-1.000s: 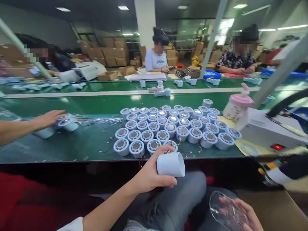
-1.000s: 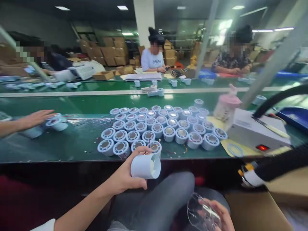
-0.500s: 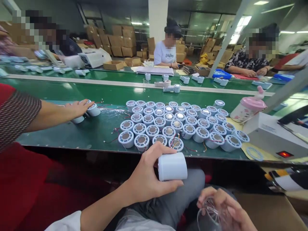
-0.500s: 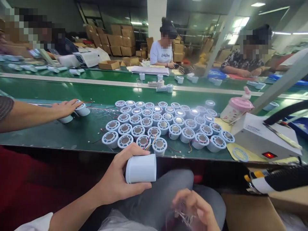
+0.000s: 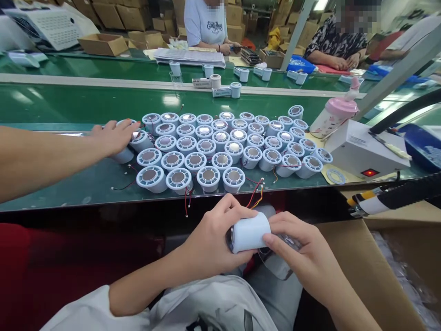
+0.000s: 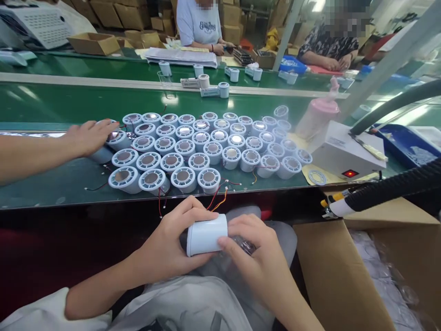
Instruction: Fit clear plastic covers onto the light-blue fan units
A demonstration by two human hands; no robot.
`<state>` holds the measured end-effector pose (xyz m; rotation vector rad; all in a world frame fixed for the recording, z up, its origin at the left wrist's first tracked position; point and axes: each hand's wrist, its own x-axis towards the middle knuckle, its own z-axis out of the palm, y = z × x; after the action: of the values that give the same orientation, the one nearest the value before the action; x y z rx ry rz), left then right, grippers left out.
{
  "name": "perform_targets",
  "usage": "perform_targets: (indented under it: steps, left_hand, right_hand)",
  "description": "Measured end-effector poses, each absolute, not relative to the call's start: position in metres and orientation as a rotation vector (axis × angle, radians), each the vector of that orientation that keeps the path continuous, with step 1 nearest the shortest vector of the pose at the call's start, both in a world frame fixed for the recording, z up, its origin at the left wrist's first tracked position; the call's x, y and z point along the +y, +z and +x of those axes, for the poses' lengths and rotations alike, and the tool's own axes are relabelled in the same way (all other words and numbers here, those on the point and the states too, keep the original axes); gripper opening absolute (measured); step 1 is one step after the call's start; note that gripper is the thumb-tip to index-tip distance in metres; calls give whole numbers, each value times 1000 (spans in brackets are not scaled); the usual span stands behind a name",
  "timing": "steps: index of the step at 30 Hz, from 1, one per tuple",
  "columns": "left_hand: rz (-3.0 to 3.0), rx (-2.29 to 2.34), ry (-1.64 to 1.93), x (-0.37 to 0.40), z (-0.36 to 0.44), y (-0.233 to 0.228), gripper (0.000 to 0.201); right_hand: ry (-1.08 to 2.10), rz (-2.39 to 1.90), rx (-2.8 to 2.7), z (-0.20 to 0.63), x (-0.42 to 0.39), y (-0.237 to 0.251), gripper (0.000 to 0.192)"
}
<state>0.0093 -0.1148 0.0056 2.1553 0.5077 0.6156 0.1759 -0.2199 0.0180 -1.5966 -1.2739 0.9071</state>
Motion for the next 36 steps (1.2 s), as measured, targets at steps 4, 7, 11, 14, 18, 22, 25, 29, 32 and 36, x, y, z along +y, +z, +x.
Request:
perform_targets:
  steps: [4, 7, 11, 14, 18, 22, 25, 29, 32, 36]
  left_hand:
    - [2076, 493, 564, -113, 9, 5, 50]
    - [2037, 492, 553, -111, 9, 5, 54]
    - [2009, 507, 536, -110, 8, 7, 55]
    - [2023, 521, 541, -111, 8, 8, 54]
    - [2060, 517, 540, -113, 8, 8, 50]
    - [2059, 514, 540, -113, 7, 6, 51]
    - [2025, 506, 521, -112, 5, 6, 52]
    - [1964, 518, 467, -111, 4, 8, 51]
    - [1951, 542, 450, -110, 2, 9, 53]
    - [1981, 541, 471, -112, 1, 9, 52]
  right_hand:
    - [1059, -1529, -1270, 179, -224, 22, 23]
    - [1126, -1483, -1243, 181, -225, 23, 24]
    - [1158, -1428, -1226, 183, -226, 21, 25]
    - [1140, -1416, -1221, 181, -225, 21, 23]
    - [1065, -1515, -1210, 174, -223, 24, 12]
    - [1110, -1519, -1251, 172, -222, 26, 22]
    - [1147, -1505, -1229, 173, -223, 26, 29]
    - [1221, -1460, -1197, 175, -225, 25, 28]
    - [1252, -1411, -1178, 175, -226, 25, 30]
    - [1189, -1430, -1160, 170, -224, 26, 21]
